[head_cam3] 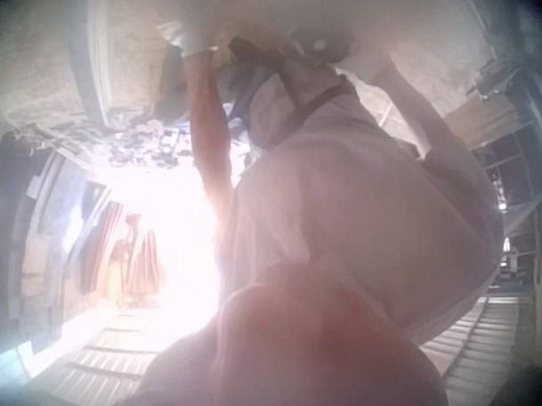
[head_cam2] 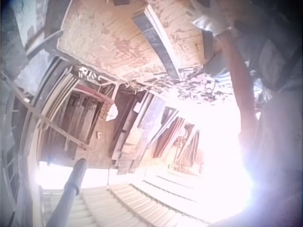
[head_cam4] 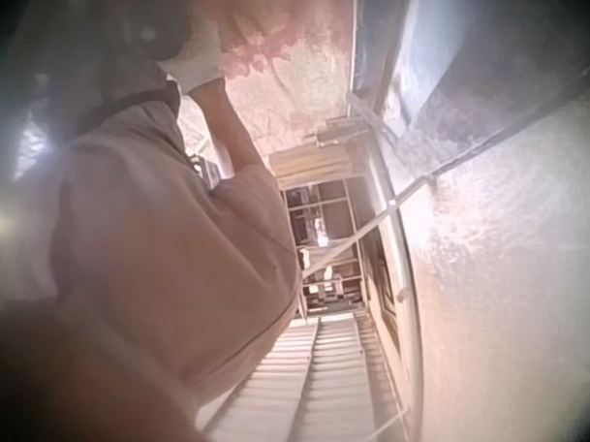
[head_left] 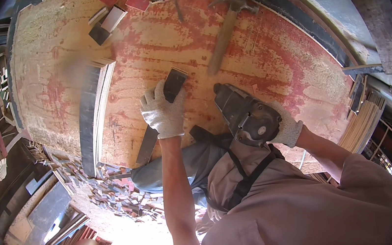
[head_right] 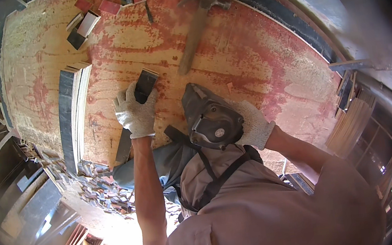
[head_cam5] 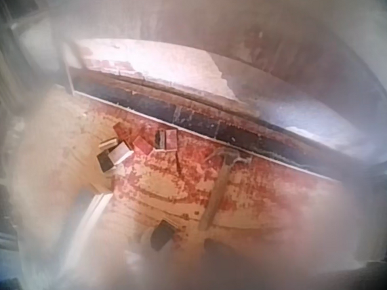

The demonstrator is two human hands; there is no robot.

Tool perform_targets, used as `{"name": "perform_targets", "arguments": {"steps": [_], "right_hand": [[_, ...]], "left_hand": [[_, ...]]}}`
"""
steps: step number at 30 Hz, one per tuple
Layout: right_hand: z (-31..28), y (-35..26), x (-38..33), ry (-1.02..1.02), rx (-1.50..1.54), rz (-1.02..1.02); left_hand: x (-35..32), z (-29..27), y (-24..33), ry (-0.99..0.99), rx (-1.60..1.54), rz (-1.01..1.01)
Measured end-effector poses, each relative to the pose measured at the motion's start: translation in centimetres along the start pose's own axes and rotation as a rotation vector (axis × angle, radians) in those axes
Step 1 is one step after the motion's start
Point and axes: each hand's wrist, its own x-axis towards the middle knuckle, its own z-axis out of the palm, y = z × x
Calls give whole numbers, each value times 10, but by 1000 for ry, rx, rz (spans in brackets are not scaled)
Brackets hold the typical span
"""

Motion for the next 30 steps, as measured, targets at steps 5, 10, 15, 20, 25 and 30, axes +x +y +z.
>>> {"name": "perform_targets", "arguments": {"steps": [5, 10, 15, 20, 25, 30], "right_hand": [[-1, 14, -3, 53, -87, -13], [-2, 16, -2, 63, 12, -8], [-4, 25, 1, 70, 104, -119], [-6, -1, 2, 70, -389, -94], [-19, 50, 30, 83, -1257, -385], [-21, 20, 70, -71, -471, 120]], "left_hand": [[1, 1, 2, 6, -31, -25], [1, 3, 1, 27, -12, 1], [1, 4, 8, 39, 15, -31], [-2, 10, 3, 92, -38, -11], [-2, 14, 3, 117, -41, -9], [-4, 13, -1, 109, -90, -32]]}}
